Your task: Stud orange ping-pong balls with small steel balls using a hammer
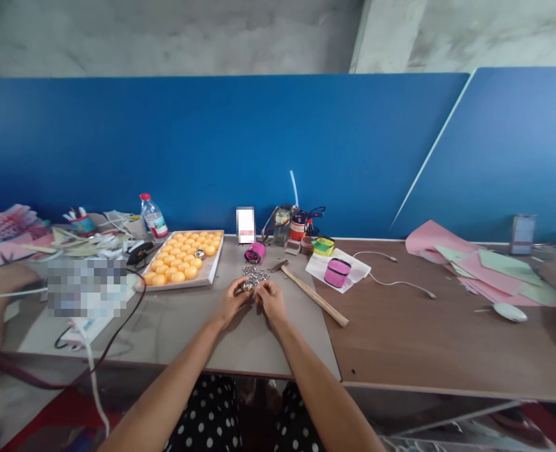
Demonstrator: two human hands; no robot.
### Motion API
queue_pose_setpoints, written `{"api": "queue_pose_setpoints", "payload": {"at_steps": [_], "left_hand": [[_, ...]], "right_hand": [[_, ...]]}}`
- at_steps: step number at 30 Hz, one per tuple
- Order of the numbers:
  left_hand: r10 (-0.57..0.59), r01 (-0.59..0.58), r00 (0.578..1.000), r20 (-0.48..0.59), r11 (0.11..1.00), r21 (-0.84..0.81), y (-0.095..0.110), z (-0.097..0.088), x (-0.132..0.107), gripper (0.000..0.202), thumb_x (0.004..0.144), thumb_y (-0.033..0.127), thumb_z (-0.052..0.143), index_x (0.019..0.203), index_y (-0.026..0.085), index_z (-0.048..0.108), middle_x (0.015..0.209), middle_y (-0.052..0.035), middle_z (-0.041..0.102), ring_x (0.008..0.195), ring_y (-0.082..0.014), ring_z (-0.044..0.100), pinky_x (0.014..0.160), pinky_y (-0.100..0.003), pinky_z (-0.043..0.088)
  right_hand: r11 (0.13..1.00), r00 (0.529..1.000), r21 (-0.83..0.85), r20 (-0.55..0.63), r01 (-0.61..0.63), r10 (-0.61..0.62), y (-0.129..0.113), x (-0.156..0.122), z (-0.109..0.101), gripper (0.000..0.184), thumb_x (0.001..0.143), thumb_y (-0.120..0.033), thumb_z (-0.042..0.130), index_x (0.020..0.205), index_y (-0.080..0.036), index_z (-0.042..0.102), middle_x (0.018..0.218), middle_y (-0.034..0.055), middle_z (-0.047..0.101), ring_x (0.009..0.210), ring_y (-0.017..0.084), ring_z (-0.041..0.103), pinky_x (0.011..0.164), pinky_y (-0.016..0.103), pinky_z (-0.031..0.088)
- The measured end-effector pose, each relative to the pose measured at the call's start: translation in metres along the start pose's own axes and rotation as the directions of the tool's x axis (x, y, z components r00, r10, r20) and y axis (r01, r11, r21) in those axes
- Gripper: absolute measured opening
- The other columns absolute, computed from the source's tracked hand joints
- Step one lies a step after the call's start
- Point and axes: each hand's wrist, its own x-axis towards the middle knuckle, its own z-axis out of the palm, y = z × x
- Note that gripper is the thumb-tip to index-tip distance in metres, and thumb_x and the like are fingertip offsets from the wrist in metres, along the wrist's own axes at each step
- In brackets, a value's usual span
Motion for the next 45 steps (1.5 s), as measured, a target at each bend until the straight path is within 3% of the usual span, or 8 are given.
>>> {"api": "queue_pose_setpoints", "payload": {"at_steps": [6, 10, 16, 19, 26, 34, 42, 45], "left_hand": [[-0.074, 0.067, 0.997, -0.019, 0.969, -0.239, -0.002, 0.0, 0.004, 0.039, 0.066, 0.03, 0.071, 0.102, 0.021, 0.058, 0.097, -0.0046, 0.064, 0.079, -0.015, 0.063, 0.075, -0.029, 0.05], [-0.086, 0.068, 0.995, -0.041, 0.947, -0.314, -0.002, -0.001, 0.007, 0.038, 0.064, 0.025, 0.073, 0.097, 0.018, 0.057, 0.089, -0.0042, 0.064, 0.076, -0.0152, 0.064, 0.074, -0.03, 0.051], [-0.085, 0.052, 0.993, -0.086, 0.942, -0.331, -0.002, -0.002, 0.009, 0.039, 0.065, 0.025, 0.071, 0.099, 0.016, 0.053, 0.078, -0.0034, 0.065, 0.071, -0.015, 0.065, 0.069, -0.029, 0.052], [-0.087, 0.054, 0.993, -0.081, 0.937, -0.344, 0.0, -0.002, 0.008, 0.04, 0.064, 0.024, 0.071, 0.099, 0.016, 0.052, 0.076, -0.0029, 0.065, 0.07, -0.0152, 0.065, 0.068, -0.028, 0.052], [-0.166, 0.118, 0.984, -0.066, 0.881, -0.459, 0.007, -0.003, 0.008, 0.038, 0.064, 0.017, 0.07, 0.097, 0.016, 0.05, 0.073, -0.0027, 0.067, 0.071, -0.0162, 0.066, 0.069, -0.027, 0.052], [-0.163, 0.124, 0.986, -0.04, 0.867, -0.482, 0.006, -0.004, 0.008, 0.04, 0.062, 0.013, 0.069, 0.097, 0.017, 0.05, 0.077, -0.002, 0.067, 0.074, -0.0157, 0.067, 0.072, -0.027, 0.052], [-0.149, 0.124, 0.989, -0.026, 0.896, -0.426, 0.004, -0.003, 0.008, 0.041, 0.062, 0.015, 0.071, 0.098, 0.016, 0.052, 0.079, -0.0034, 0.067, 0.073, -0.0155, 0.066, 0.071, -0.028, 0.052], [-0.142, 0.12, 0.99, -0.023, 0.903, -0.413, 0.004, -0.002, 0.006, 0.041, 0.061, 0.016, 0.072, 0.097, 0.017, 0.054, 0.08, -0.0036, 0.066, 0.074, -0.0153, 0.065, 0.071, -0.028, 0.051]], "right_hand": [[0.941, 0.945, -0.26, -0.186, 0.217, -0.269, -0.005, 0.008, -0.022, 0.017, 0.075, -0.033, 0.046, 0.08, -0.018, 0.053, 0.06, -0.0016, 0.052, 0.054, 0.012, 0.047, 0.054, 0.024, 0.04], [0.728, 0.869, -0.655, -0.224, 0.201, -0.441, -0.002, 0.013, -0.037, 0.022, 0.075, -0.023, 0.04, 0.082, -0.015, 0.059, 0.084, 0.0082, 0.06, 0.08, 0.018, 0.053, 0.074, 0.03, 0.04], [0.43, 0.958, -0.899, -0.192, -0.083, -0.215, -0.006, 0.01, -0.043, 0.022, 0.076, -0.018, 0.046, 0.079, -0.02, 0.067, 0.092, 0.0058, 0.066, 0.095, 0.021, 0.053, 0.082, 0.032, 0.033], [0.382, 0.979, -0.917, -0.172, -0.117, -0.112, -0.009, 0.009, -0.044, 0.024, 0.078, -0.019, 0.046, 0.082, -0.023, 0.069, 0.096, 0.0042, 0.067, 0.099, 0.022, 0.053, 0.082, 0.033, 0.032], [0.474, 0.991, -0.871, -0.095, -0.13, 0.097, -0.016, 0.015, -0.055, 0.029, 0.075, -0.019, 0.046, 0.091, -0.029, 0.069, 0.101, -0.0017, 0.067, 0.1, 0.021, 0.054, 0.086, 0.036, 0.032], [0.374, 0.997, -0.926, 0.068, 0.052, 0.029, -0.012, 0.01, -0.052, 0.014, 0.07, -0.019, 0.056, 0.074, -0.024, 0.068, 0.091, 0.0028, 0.066, 0.097, 0.024, 0.049, 0.081, 0.038, 0.03], [0.742, 0.935, -0.623, -0.049, 0.247, -0.352, -0.013, 0.013, -0.047, 0.007, 0.064, -0.014, 0.048, 0.062, -0.017, 0.053, 0.081, 0.0042, 0.062, 0.082, 0.017, 0.055, 0.078, 0.032, 0.037], [0.878, 0.945, -0.39, -0.05, 0.28, -0.323, -0.014, 0.011, -0.039, 0.005, 0.065, -0.018, 0.045, 0.064, -0.018, 0.05, 0.074, 0.0022, 0.06, 0.066, 0.013, 0.054, 0.066, 0.027, 0.04]]}}
